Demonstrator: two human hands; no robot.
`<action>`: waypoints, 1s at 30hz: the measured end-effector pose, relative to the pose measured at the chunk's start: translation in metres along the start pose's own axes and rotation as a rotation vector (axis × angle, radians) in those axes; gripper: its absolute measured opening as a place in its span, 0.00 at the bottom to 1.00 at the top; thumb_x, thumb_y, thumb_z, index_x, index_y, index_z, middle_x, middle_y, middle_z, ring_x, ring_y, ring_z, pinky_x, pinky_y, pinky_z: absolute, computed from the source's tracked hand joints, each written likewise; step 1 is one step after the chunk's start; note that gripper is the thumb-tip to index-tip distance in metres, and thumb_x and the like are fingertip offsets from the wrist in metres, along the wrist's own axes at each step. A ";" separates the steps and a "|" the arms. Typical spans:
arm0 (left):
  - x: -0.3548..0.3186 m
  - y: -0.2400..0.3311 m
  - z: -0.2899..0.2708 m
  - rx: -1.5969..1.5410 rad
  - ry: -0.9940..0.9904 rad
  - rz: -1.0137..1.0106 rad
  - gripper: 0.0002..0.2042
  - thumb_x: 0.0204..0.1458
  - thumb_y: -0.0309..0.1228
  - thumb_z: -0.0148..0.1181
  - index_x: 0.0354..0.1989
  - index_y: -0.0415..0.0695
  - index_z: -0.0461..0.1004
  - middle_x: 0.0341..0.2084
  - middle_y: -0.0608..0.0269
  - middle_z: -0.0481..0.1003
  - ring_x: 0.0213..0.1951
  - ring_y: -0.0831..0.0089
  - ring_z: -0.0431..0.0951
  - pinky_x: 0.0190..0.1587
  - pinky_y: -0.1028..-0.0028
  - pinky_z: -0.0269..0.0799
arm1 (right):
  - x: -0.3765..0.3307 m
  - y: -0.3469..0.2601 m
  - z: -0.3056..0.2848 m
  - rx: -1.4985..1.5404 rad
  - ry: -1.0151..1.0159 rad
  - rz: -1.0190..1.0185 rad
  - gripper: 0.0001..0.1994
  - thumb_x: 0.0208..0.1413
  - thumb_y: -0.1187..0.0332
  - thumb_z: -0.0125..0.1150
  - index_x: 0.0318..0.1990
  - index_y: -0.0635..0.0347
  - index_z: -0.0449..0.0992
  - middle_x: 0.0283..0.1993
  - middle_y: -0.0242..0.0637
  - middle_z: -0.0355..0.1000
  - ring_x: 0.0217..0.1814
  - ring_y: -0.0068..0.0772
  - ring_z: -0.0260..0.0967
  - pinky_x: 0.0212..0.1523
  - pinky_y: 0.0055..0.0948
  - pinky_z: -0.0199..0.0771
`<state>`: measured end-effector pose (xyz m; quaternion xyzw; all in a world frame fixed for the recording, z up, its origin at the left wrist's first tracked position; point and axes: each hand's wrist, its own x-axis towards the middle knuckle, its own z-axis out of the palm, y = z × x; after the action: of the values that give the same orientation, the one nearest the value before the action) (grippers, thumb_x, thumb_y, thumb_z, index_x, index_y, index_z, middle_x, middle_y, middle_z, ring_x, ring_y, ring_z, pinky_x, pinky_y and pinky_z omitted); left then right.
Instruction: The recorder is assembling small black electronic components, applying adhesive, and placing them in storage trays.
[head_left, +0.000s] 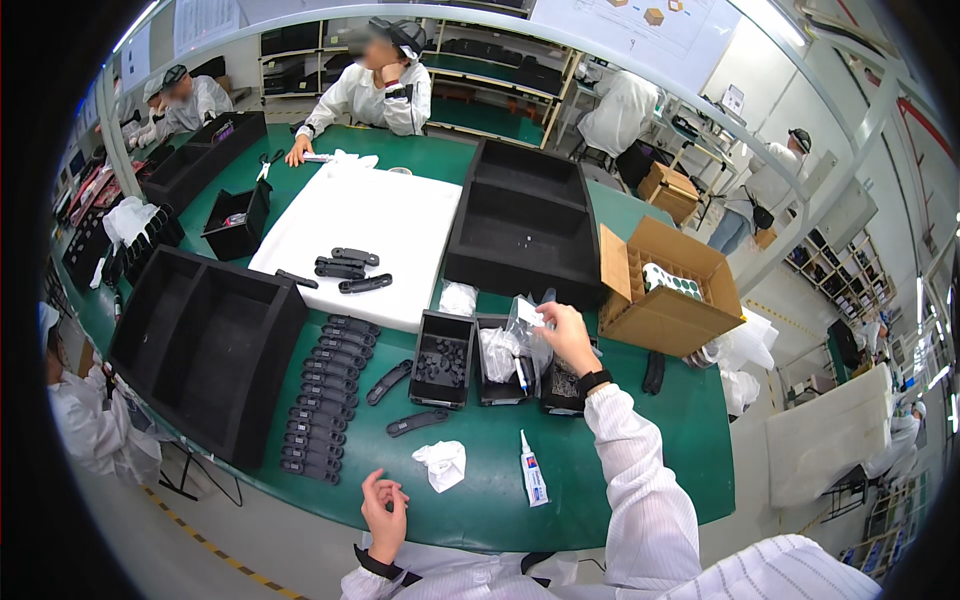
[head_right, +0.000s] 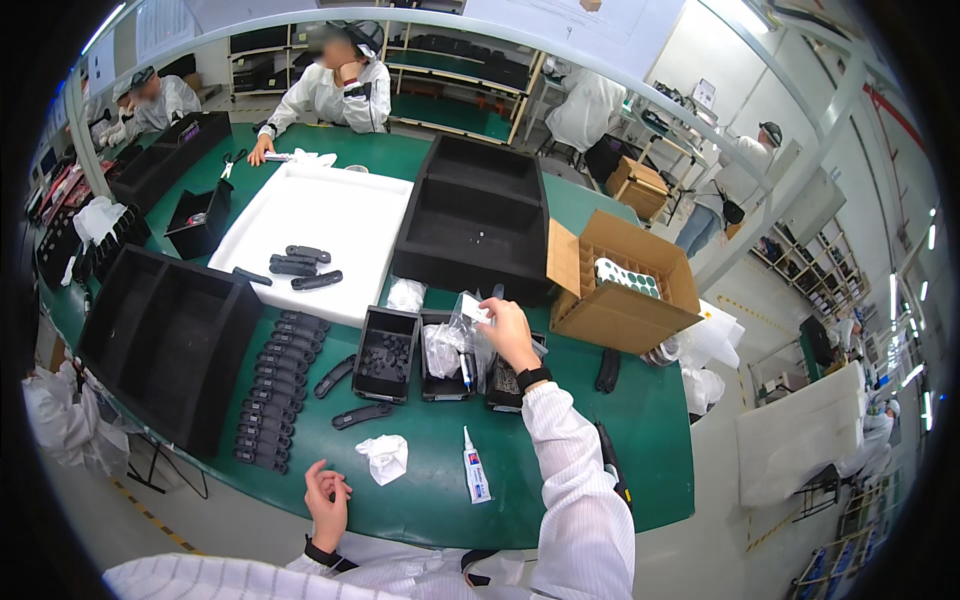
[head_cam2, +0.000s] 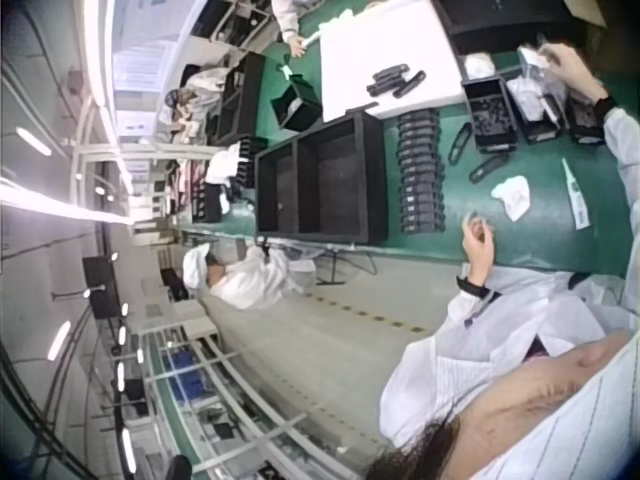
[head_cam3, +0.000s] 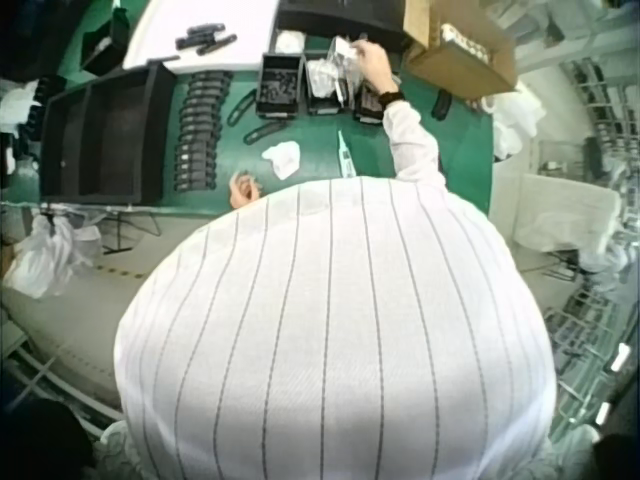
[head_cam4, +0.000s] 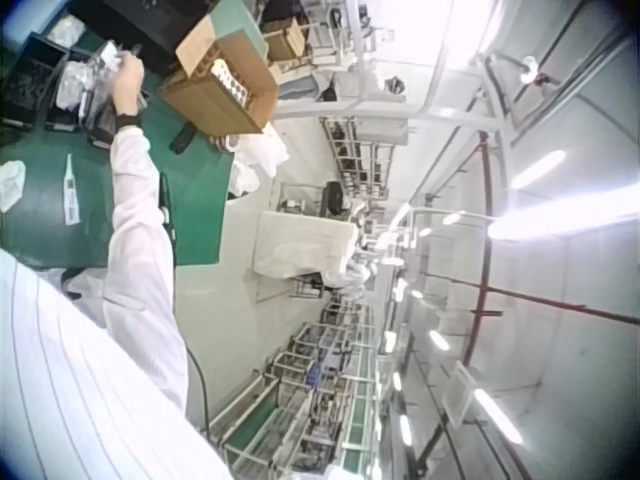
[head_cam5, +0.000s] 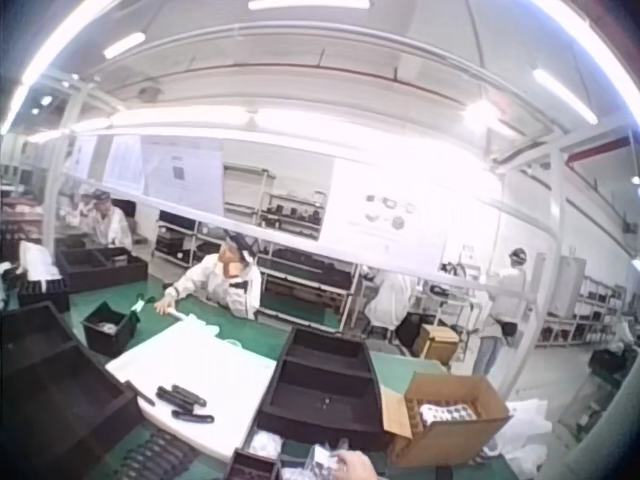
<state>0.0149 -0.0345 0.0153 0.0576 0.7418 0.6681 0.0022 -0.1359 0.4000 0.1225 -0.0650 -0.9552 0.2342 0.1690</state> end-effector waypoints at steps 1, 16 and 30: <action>0.000 0.000 0.001 0.022 -0.007 0.024 0.18 0.60 0.17 0.50 0.58 0.35 0.59 0.32 0.57 0.73 0.27 0.77 0.76 0.27 0.80 0.72 | -0.004 -0.001 0.001 0.068 -0.066 -0.026 0.24 0.43 0.59 0.73 0.48 0.56 0.75 0.41 0.40 0.76 0.50 0.42 0.71 0.53 0.39 0.64; 0.000 0.001 0.006 0.053 0.012 0.015 0.16 0.58 0.17 0.51 0.55 0.33 0.63 0.31 0.57 0.75 0.26 0.76 0.78 0.29 0.79 0.73 | 0.001 0.025 0.016 -0.522 -0.444 -0.144 0.13 0.44 0.62 0.69 0.36 0.58 0.83 0.44 0.44 0.76 0.57 0.42 0.67 0.65 0.50 0.52; -0.002 0.000 0.003 0.096 0.122 0.014 0.14 0.57 0.18 0.53 0.52 0.33 0.65 0.30 0.57 0.75 0.27 0.74 0.80 0.30 0.77 0.75 | 0.101 -0.068 0.123 -0.012 -0.155 -0.276 0.05 0.45 0.69 0.62 0.28 0.50 0.84 0.36 0.44 0.78 0.43 0.46 0.77 0.46 0.40 0.76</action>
<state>0.0169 -0.0318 0.0149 0.0220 0.7714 0.6340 -0.0505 -0.2764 0.3083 0.0812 0.0843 -0.9666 0.2075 0.1248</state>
